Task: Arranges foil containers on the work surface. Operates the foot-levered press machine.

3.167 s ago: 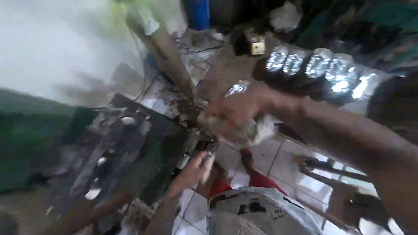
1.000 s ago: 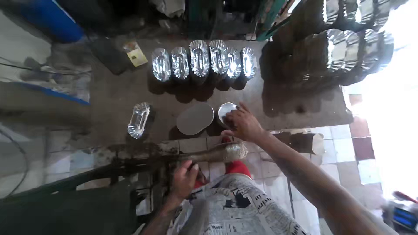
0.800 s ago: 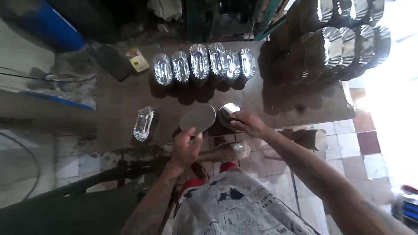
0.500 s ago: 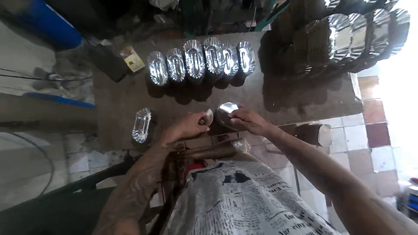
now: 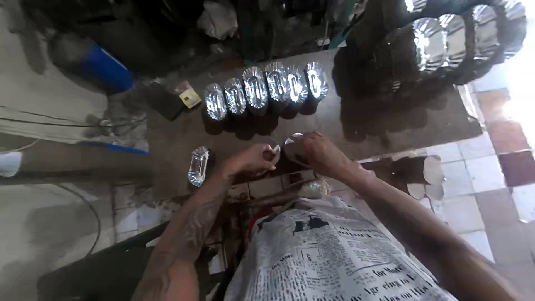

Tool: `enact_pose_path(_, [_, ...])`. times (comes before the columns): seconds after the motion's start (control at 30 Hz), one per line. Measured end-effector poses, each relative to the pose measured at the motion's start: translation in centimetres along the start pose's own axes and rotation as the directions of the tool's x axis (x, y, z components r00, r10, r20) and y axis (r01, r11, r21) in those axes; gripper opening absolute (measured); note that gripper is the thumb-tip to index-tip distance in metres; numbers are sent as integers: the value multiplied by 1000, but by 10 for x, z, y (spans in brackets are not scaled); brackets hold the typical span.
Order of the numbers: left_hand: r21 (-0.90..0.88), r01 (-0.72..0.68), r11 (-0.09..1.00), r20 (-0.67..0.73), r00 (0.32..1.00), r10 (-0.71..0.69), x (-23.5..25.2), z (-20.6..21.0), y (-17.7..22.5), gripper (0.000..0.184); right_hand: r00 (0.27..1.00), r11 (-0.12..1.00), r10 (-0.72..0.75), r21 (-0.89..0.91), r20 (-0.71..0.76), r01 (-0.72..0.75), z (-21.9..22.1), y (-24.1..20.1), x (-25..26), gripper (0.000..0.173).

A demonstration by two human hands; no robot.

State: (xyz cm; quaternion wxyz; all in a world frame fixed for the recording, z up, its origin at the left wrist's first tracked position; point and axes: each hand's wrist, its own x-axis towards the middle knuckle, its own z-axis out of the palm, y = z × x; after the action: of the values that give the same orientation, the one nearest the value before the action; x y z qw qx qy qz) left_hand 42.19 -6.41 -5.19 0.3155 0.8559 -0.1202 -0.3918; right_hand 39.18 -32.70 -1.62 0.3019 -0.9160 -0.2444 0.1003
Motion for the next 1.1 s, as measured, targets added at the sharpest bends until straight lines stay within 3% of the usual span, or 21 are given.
enact_pose_path(0.07, [-125,-58,991,25,998,61,-2,-6,-9,50,995,949,96,303,-30,-83,9,-14,-32,34])
enact_pose_path(0.13, [-249,-94,964,-14,996,93,-9,-9,-14,58,960,671,279,720,-24,-177,26,-40,-79,34])
enact_pose_path(0.17, [-265,-120,957,-58,992,109,-10,-8,-14,61,940,526,339,822,33,-218,40,-52,-101,35])
enact_pose_path(0.23, [-176,-173,969,-164,976,145,-13,-5,-11,61,911,348,380,889,157,-298,65,-69,-131,37])
enact_pose_path(0.33, [20,-173,985,-403,900,167,-62,17,14,41,892,272,442,932,99,-238,70,-73,-130,32])
enact_pose_path(0.43, [-195,-344,918,-689,714,122,-132,63,25,32,883,278,469,952,-20,-126,64,-68,-96,36])
enact_pose_path(0.47, [-322,-442,837,-750,659,59,-138,83,26,22,892,266,452,957,-15,-119,63,-70,-85,35])
enact_pose_path(0.53, [-648,-482,589,-690,700,-185,-138,108,28,29,920,238,391,964,21,-123,64,-82,-68,30])
enact_pose_path(0.6, [-819,-458,346,-571,713,-408,-138,125,27,34,924,215,374,961,85,-176,71,-96,-59,31])
enact_pose_path(0.67, [-881,-440,173,-458,705,-541,-139,136,31,30,908,214,360,929,213,-303,76,-104,-51,29])
enact_pose_path(0.73, [-886,-464,-7,-372,718,-589,-141,147,37,31,891,230,234,868,389,-440,70,-99,-49,25])
enact_pose_path(0.8, [-803,-575,-158,-391,707,-589,-135,162,37,28,843,189,34,825,537,-533,57,-84,-45,17])
enact_pose_path(0.83, [-754,-631,-182,-433,686,-584,-125,173,38,29,828,139,-34,823,559,-550,55,-76,-45,16])
enact_pose_path(0.87, [-738,-653,-172,-474,682,-557,-112,183,39,31,832,116,-52,831,553,-545,56,-67,-49,16])
enact_pose_path(0.9, [-772,-628,-99,-508,702,-500,-93,190,34,29,855,175,-31,845,517,-505,58,-53,-52,17])
enact_pose_path(0.93, [-853,-511,109,-504,751,-426,-73,192,23,28,890,347,9,834,455,-429,62,-32,-56,18])
enact_pose_path(0.97, [-869,-284,406,-429,840,-331,-56,191,7,29,919,578,9,748,394,-327,66,-4,-67,24])
enact_pose_path(1.0, [-757,-36,653,-292,912,-287,-35,185,-8,36,932,778,-30,594,361,-205,69,26,-82,30])
enact_pose_path(1.03, [-582,143,800,-174,939,-295,-9,181,-22,42,917,903,-53,412,396,-126,68,52,-97,33])
enact_pose_path(1.1, [-336,384,860,1,913,-407,31,186,-37,58,798,993,53,53,601,-106,60,84,-131,35])
